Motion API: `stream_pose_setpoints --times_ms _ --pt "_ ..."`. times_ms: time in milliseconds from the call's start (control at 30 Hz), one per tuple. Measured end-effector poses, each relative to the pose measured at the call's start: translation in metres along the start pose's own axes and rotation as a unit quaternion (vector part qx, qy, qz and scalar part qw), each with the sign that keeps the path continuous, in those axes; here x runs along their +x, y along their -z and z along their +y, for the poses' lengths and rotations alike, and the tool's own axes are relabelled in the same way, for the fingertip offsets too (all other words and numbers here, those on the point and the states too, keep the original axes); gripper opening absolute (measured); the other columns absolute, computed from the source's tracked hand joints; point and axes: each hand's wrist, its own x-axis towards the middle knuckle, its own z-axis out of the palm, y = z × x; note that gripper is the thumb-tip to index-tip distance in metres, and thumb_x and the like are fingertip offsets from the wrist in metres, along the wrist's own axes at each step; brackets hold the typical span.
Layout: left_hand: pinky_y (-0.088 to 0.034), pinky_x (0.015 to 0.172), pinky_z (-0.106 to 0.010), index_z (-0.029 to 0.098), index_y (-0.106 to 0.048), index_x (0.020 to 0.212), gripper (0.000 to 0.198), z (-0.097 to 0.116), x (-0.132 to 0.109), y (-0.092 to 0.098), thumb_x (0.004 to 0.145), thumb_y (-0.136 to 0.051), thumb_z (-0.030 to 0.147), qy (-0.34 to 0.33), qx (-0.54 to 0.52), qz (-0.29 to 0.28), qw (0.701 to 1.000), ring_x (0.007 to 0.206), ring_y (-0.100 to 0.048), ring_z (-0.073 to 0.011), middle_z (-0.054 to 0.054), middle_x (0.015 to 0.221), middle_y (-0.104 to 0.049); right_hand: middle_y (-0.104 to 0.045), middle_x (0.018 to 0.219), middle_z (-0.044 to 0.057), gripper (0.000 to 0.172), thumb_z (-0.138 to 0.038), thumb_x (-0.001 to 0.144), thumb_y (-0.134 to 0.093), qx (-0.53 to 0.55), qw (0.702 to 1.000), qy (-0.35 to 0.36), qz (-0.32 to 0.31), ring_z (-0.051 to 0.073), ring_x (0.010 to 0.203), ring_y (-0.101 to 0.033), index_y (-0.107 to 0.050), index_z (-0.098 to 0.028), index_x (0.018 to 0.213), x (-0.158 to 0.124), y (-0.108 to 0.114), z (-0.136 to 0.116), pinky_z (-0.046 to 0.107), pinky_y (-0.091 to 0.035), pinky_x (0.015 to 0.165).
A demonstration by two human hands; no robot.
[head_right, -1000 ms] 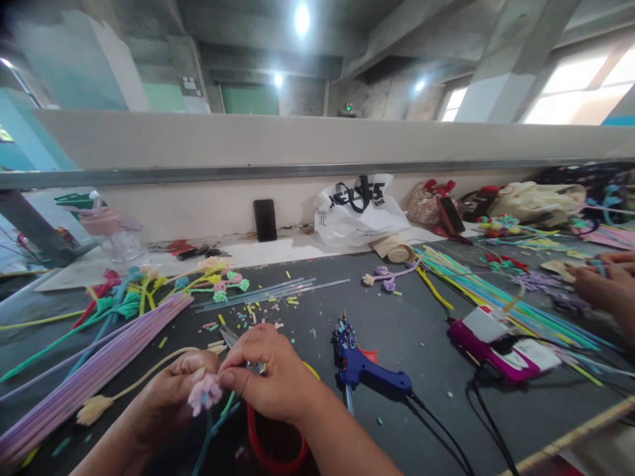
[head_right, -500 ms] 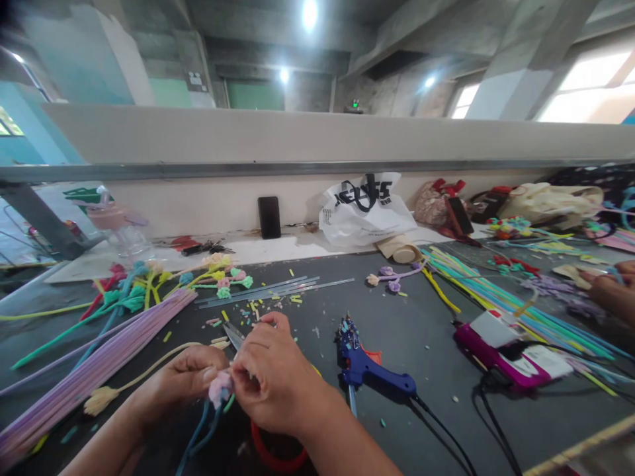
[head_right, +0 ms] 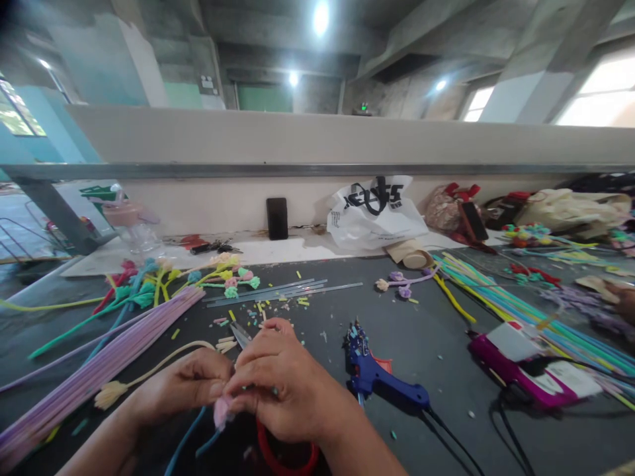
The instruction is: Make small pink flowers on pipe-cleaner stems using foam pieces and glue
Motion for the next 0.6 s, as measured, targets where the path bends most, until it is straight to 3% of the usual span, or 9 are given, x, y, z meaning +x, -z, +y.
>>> stream_pose_setpoints --times_ms 233,367,600 --pt "-0.018 0.052 -0.029 0.015 -0.061 0.056 0.038 -0.0014 -0.0032 0.0009 0.076 -0.053 0.047 0.043 -0.013 -0.068 0.997 0.052 -0.028 -0.0125 0.001 0.054 -0.036 -0.067 0.073 -0.001 0.013 -0.028 0.085 -0.056 0.056 0.997 0.015 -0.043 0.011 0.075 -0.061 -0.062 -0.022 0.075 0.0029 -0.0013 0.0005 0.036 -0.029 0.097" --pt "-0.018 0.052 -0.028 0.015 -0.056 0.056 0.036 -0.0022 -0.0007 0.0014 0.077 -0.053 0.044 0.031 -0.005 -0.05 0.998 0.055 -0.027 -0.0124 0.002 0.056 -0.033 -0.067 0.077 -0.002 0.007 -0.02 0.084 -0.055 -0.005 0.999 0.012 -0.039 0.011 0.078 -0.059 -0.062 -0.023 0.082 -0.0001 -0.0006 0.0015 0.038 -0.024 0.099" --pt "-0.017 0.051 -0.028 0.014 -0.054 0.054 0.035 -0.0034 0.002 0.0034 0.077 -0.054 0.041 0.034 -0.034 -0.02 0.999 0.054 -0.028 -0.0114 0.002 0.056 -0.034 -0.064 0.078 0.002 0.012 -0.015 0.084 -0.047 -0.143 0.988 -0.002 -0.055 0.015 0.079 -0.053 -0.057 -0.02 0.082 -0.004 -0.0026 0.0048 0.044 -0.023 0.096"
